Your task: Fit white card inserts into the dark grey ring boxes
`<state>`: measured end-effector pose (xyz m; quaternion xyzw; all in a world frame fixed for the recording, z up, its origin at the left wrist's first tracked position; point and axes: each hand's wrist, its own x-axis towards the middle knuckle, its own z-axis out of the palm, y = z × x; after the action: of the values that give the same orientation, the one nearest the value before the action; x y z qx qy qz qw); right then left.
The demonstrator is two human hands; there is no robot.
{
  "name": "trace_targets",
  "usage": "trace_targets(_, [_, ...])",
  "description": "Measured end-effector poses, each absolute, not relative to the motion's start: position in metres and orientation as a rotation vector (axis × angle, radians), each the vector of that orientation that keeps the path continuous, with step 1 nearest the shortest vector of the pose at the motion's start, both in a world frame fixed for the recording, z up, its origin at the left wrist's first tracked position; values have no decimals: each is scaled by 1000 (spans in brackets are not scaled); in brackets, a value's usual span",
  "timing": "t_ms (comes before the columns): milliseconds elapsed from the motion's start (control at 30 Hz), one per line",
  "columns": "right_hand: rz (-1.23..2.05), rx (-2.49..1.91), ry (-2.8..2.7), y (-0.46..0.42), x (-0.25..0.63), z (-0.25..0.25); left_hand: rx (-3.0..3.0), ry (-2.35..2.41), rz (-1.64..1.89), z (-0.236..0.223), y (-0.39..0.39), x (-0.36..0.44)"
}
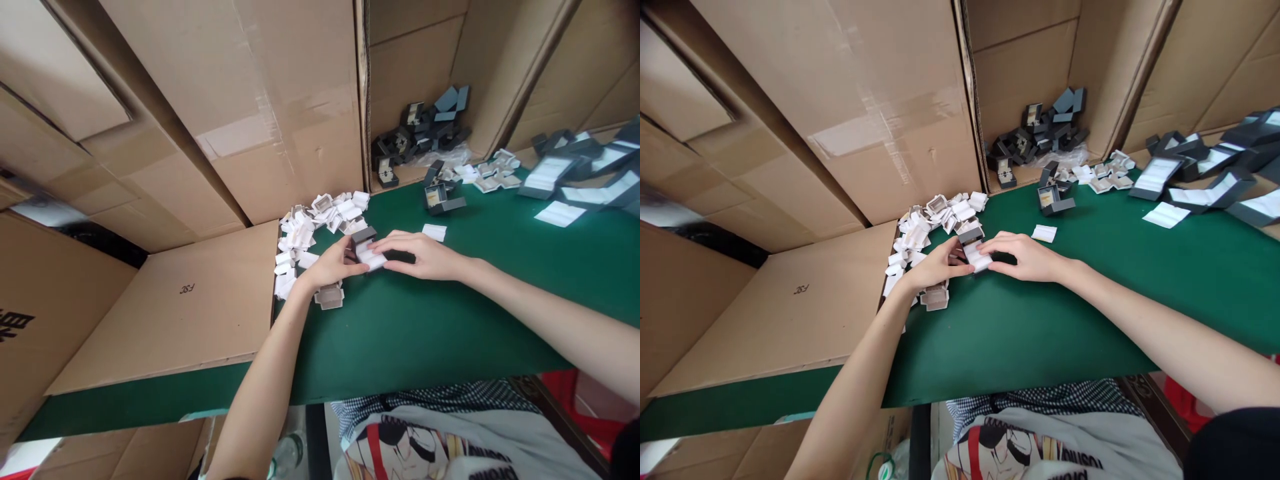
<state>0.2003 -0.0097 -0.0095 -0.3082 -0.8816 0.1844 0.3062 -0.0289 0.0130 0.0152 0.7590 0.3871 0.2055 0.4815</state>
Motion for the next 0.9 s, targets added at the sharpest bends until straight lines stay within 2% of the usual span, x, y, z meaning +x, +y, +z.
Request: trace_targets(900, [598, -904, -2159, -15, 193, -7, 1833, 912, 540, 8, 19, -29])
